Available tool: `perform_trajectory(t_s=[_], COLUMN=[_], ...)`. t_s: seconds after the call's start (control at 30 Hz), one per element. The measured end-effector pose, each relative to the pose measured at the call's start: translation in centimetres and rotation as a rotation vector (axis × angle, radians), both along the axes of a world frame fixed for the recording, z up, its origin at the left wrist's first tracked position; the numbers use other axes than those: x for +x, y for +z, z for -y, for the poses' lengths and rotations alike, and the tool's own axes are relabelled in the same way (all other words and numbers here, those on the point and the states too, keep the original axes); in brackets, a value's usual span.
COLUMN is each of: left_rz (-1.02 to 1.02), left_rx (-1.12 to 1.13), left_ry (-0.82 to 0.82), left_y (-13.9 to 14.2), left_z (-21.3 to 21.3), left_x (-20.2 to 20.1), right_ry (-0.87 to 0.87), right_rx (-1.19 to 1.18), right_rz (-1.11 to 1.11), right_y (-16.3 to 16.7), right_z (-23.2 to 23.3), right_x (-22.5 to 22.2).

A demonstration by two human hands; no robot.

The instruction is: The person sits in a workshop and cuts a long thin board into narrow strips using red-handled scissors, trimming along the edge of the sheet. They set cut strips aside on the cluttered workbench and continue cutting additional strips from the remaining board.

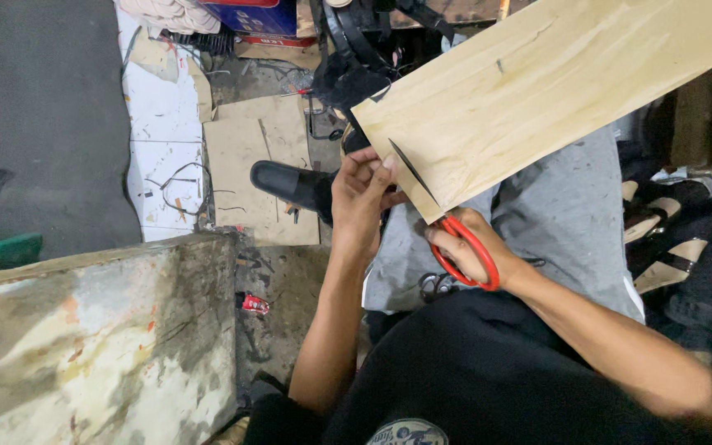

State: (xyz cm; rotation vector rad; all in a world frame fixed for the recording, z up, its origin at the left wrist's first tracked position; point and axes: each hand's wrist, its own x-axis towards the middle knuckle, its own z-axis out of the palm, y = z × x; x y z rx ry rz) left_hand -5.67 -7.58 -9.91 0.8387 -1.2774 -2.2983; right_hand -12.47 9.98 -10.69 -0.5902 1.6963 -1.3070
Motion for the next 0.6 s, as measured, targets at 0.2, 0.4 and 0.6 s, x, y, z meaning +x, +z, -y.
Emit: perform_trajectory(t_s=[0.2, 0.4, 0.6], left_rz=[-0.014, -0.052, -0.104], left_rx=[-0.259, -0.025, 0.057], left_ry=[0.053, -0.003, 0.003], left_y=[-1.1, -0.8, 0.3], left_z=[1.5, 0.4, 1.0], left_x=[-3.5, -4.6, -5.8], right_ry=[0.164, 0.142, 0.026], right_rx=[0.341, 0.299, 0.131], right_rz=[0.33, 0.064, -0.04], right_y=[5.0, 5.3, 3.2], right_z=[0.1, 2.0, 2.9], right_x=[-6.9, -8.6, -8.1])
